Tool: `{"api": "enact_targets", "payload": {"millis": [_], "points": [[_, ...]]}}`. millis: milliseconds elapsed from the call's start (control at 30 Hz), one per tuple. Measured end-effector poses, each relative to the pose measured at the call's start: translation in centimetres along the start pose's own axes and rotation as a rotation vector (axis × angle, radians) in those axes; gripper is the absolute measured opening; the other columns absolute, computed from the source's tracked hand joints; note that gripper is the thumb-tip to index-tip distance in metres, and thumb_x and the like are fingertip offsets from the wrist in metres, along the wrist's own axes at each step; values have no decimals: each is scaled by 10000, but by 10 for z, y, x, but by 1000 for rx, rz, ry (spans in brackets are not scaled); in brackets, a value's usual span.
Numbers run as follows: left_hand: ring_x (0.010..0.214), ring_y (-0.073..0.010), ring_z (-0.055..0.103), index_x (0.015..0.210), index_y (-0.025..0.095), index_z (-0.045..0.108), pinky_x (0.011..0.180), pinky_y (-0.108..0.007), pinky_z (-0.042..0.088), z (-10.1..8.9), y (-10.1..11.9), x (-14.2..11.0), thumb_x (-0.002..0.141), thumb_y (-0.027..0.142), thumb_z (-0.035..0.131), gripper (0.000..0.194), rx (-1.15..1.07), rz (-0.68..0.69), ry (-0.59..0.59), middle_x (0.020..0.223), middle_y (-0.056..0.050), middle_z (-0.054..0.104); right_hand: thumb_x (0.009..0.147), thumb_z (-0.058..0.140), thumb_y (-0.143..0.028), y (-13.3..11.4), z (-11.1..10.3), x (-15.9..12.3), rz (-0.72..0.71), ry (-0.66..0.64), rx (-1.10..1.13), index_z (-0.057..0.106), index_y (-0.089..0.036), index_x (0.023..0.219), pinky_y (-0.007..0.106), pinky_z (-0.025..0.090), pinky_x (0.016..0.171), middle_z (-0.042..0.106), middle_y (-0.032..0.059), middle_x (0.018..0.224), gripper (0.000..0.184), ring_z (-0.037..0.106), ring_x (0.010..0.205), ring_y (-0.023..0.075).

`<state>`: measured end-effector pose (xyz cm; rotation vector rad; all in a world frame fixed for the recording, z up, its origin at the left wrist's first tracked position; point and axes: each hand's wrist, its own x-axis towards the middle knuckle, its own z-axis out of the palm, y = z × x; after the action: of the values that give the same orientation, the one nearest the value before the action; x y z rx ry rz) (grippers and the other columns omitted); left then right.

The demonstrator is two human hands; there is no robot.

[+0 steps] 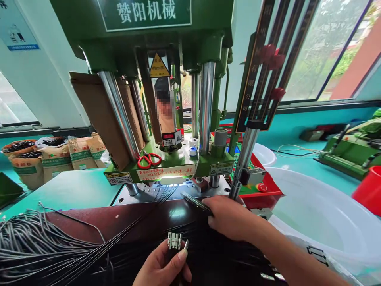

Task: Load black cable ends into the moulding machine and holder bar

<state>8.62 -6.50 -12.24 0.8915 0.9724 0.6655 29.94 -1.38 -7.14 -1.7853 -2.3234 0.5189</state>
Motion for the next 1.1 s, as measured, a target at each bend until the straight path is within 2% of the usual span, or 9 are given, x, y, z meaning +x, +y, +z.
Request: {"api": "enact_targets", "payload": {"millis": [67, 133, 200, 300, 533, 867, 933, 1000, 1100], "points": [[349, -51, 445, 889, 161, 507, 397, -180, 284, 4, 3, 1, 636, 636, 713, 576, 29, 17, 28, 567, 21, 597, 836, 525, -238, 2, 2, -18, 119, -93, 373, 622, -204, 1168, 211, 437, 515, 654, 11, 687, 348, 596, 586, 140], [337, -43, 426, 864, 157, 519, 383, -175, 275, 8, 6, 3, 610, 645, 723, 587, 42, 23, 49, 558, 28, 581, 889, 490, -406, -2, 16, -32, 238, -106, 721, 491, -177, 1329, 190, 361, 399, 518, -57, 477, 496, 465, 404, 107], [324, -40, 418, 836, 153, 521, 367, -171, 263, 10, 8, 4, 572, 658, 736, 609, 46, 9, 56, 553, 31, 571, 877, 474, -565, -11, 35, -41, 288, -44, 986, 383, -141, 1407, 179, 337, 357, 459, -84, 424, 685, 392, 351, 92], [312, -35, 406, 801, 149, 516, 349, -161, 239, 13, 9, 5, 538, 682, 734, 633, 82, -10, 67, 533, 37, 554, 859, 445, -652, -31, 58, -44, 261, 97, 1166, 407, -117, 1393, 167, 321, 319, 458, -76, 424, 757, 360, 334, 80], [331, -49, 421, 708, 149, 526, 346, -158, 265, 17, 5, 7, 699, 580, 666, 453, 251, 9, 76, 501, 25, 517, 872, 431, -650, -47, 73, -40, 232, 256, 1160, 498, -135, 1323, 167, 367, 306, 484, -57, 474, 688, 419, 350, 88], [362, -66, 466, 669, 150, 522, 366, -166, 315, 21, 1, 9, 750, 501, 637, 378, 245, 5, 19, 514, 7, 538, 887, 434, -624, -47, 80, -47, 266, 342, 1088, 521, -210, 1306, 194, 401, 332, 599, -8, 603, 596, 476, 389, 108], [368, -74, 485, 687, 148, 522, 367, -167, 320, 22, -1, 9, 752, 504, 632, 378, 227, -9, 11, 519, 3, 546, 899, 437, -592, -45, 81, -47, 234, 389, 1029, 549, -231, 1284, 218, 497, 439, 645, 19, 697, 539, 587, 528, 155], [365, -83, 496, 723, 152, 516, 365, -170, 320, 24, -2, 9, 736, 520, 648, 392, 185, -12, 7, 518, 6, 552, 914, 440, -545, -44, 82, -47, 163, 456, 951, 593, -241, 1234, 249, 566, 662, 683, 54, 906, 467, 655, 772, 197], [355, -86, 497, 743, 152, 509, 367, -173, 319, 25, -3, 10, 689, 566, 686, 454, 130, -6, 0, 503, 10, 553, 924, 442, -503, -44, 82, -48, 87, 511, 879, 636, -238, 1169, 277, 536, 855, 666, 72, 1064, 410, 639, 944, 212]]}}
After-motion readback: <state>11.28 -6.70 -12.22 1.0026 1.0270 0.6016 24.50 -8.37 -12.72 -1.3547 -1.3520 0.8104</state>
